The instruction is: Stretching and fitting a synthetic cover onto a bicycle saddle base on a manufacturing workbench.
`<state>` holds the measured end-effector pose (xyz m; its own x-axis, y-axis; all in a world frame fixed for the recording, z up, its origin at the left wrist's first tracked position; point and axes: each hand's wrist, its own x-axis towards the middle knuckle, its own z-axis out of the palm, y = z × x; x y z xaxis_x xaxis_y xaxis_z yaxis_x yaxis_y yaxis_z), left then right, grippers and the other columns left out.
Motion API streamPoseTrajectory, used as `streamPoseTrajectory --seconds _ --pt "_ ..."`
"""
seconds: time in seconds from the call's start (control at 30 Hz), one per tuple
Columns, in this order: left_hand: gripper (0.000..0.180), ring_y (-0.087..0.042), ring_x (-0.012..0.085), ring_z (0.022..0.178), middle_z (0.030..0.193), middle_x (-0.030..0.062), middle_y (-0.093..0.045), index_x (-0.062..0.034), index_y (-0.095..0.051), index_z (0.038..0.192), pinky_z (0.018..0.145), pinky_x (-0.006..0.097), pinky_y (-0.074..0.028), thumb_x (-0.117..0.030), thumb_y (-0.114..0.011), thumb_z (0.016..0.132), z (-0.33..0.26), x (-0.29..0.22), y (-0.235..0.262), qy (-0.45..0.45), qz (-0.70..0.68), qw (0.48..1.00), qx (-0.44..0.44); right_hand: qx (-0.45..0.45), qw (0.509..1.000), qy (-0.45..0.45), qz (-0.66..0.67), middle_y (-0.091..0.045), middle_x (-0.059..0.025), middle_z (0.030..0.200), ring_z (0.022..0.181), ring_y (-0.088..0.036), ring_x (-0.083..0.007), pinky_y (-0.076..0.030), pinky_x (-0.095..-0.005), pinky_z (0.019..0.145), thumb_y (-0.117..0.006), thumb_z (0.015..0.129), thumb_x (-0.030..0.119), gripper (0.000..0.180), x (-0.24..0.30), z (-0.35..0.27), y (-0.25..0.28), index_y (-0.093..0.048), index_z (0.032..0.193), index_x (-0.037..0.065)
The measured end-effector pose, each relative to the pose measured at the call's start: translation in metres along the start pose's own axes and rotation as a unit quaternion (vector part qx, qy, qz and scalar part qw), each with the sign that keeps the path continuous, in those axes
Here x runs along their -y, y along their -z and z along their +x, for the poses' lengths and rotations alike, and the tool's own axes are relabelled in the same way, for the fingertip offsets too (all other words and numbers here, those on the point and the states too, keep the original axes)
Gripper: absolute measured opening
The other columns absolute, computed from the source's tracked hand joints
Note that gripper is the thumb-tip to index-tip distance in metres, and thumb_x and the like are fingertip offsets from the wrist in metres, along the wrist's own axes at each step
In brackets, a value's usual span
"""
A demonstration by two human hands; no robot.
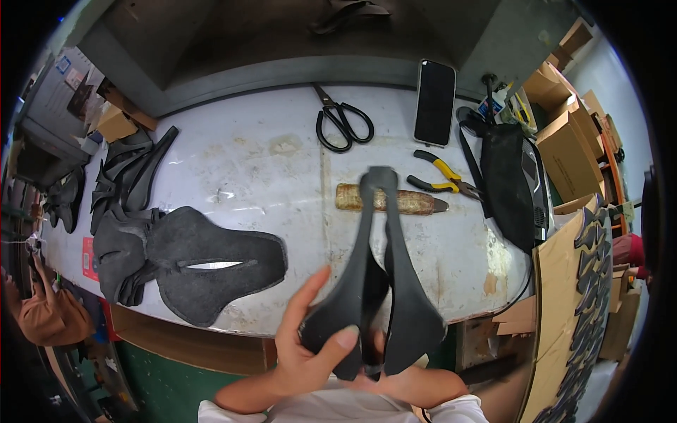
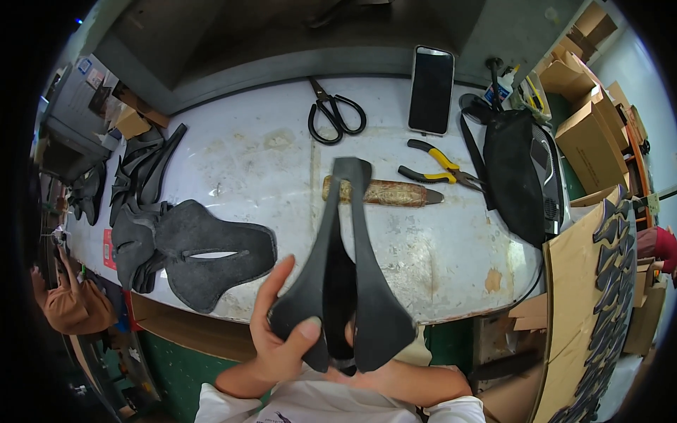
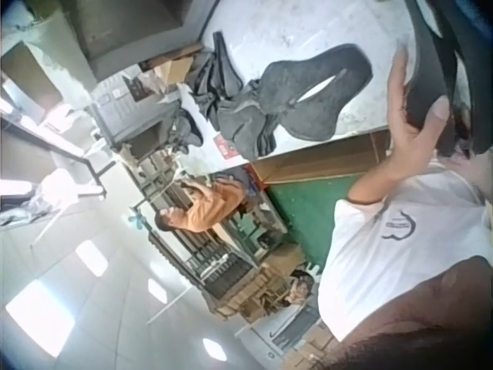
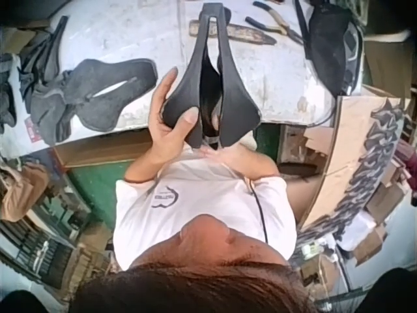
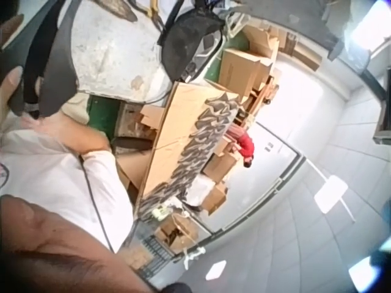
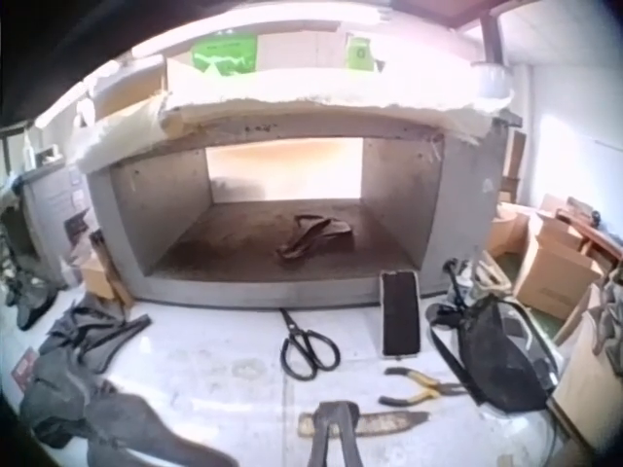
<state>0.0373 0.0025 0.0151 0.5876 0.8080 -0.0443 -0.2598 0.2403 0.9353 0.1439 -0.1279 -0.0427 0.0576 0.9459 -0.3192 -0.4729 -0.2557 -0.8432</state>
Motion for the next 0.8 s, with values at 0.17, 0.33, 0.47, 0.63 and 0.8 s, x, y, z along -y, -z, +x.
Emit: streamPoseTrajectory --seconds 0.17,0.33,0.47,0.63,0.8 --pt "0.073 -0.056 0.0156 0.108 0.129 0.0164 -0.051 0.0021 -0.016 0.151 0.091 0.028 -0.047 -0.002 -0.059 0.091 0.007 0.01 0.0 -0.021 0.003 0.998 -0.055 0.218 0.789 -0.082 0.569 -0.048 0.0029 0.058 0.054 -0.048 -0.0109 -0.037 -0.0276 0.053 -0.051 0.1 0.036 0.033 -0.005 0.005 -0.017 -0.053 0.08 0.01" --pt "0.073 -0.054 0.0196 0.115 0.137 0.0193 -0.043 0.0015 -0.012 0.15 0.095 0.03 -0.046 -0.002 -0.055 0.091 0.006 0.017 -0.005 -0.057 -0.054 0.992 -0.1 0.185 0.836 -0.073 0.512 -0.042 0.0049 0.048 0.041 -0.04 -0.0101 -0.031 -0.0265 0.044 -0.047 0.101 0.038 0.041 0.007 0.01 -0.021 -0.051 0.074 0.009" --pt "0.073 -0.053 0.0214 0.117 0.139 0.0209 -0.04 0.0016 -0.013 0.15 0.097 0.032 -0.045 -0.004 -0.056 0.091 0.006 0.015 -0.013 -0.1 -0.045 0.983 -0.148 0.189 0.837 -0.122 0.499 -0.039 0.0048 0.044 0.037 -0.038 -0.0104 -0.029 -0.0275 0.041 -0.048 0.101 0.041 0.048 0.01 0.012 -0.018 -0.047 0.064 0.01" --pt "0.071 -0.052 0.0215 0.118 0.139 0.0208 -0.041 0.0015 -0.015 0.15 0.098 0.032 -0.044 -0.005 -0.055 0.092 0.007 0.013 -0.012 -0.138 -0.013 0.978 -0.154 0.162 0.875 -0.133 0.436 -0.035 0.0041 0.043 0.036 -0.037 -0.0099 -0.027 -0.0267 0.039 -0.055 0.096 0.047 0.054 0.012 0.015 -0.018 -0.043 0.058 0.011" --pt "0.066 -0.051 0.0186 0.117 0.135 0.0172 -0.045 0.0033 -0.02 0.147 0.098 0.03 -0.042 -0.007 -0.056 0.093 0.017 0.009 0.0 -0.085 0.004 0.984 -0.157 -0.02 0.985 0.158 -0.063 -0.055 -0.0034 0.056 0.044 -0.053 -0.0135 -0.034 -0.0266 0.04 -0.063 0.093 0.036 0.042 0.026 0.003 -0.002 -0.06 0.071 0.001"
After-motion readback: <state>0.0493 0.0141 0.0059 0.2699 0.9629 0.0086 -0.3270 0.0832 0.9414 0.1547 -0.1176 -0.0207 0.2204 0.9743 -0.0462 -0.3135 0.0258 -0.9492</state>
